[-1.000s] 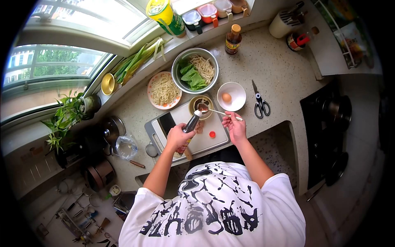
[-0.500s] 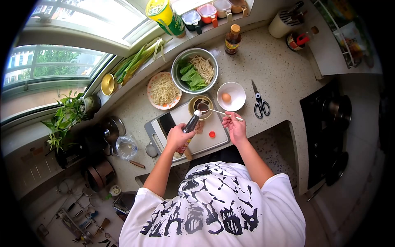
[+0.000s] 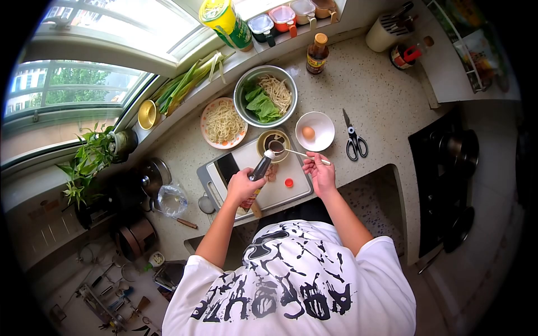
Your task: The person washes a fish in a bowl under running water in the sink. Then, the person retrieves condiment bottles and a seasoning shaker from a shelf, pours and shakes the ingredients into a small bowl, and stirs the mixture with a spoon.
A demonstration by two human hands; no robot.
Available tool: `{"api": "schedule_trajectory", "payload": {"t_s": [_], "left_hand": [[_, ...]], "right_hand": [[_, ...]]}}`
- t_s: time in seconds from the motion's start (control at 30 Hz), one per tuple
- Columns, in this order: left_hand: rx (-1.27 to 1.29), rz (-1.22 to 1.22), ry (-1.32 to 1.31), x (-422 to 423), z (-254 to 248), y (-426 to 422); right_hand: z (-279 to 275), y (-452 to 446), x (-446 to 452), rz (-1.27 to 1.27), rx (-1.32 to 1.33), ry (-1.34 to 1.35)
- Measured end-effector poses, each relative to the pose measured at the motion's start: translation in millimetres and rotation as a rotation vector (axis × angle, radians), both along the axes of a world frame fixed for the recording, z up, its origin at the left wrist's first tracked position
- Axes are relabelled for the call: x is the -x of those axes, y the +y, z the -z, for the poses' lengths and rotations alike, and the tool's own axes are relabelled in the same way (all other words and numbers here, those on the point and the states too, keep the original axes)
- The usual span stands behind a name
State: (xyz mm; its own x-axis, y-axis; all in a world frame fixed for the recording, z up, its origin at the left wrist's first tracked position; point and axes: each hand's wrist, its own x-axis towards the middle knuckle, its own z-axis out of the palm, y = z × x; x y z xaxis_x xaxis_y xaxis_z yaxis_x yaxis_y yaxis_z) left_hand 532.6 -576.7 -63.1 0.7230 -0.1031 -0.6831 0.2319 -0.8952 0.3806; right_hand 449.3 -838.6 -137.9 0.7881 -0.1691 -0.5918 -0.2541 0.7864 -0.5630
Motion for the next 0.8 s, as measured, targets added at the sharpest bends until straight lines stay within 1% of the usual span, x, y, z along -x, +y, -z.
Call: {"api": "schedule_trajectory", "payload": {"t_s": [0.8], "left_hand": [[-0.001, -0.004, 0.000, 1.1, 1.7, 1.1]], "right_hand": [[-3.3, 0.3, 0.9, 0.004, 0.007, 0.012]]}}
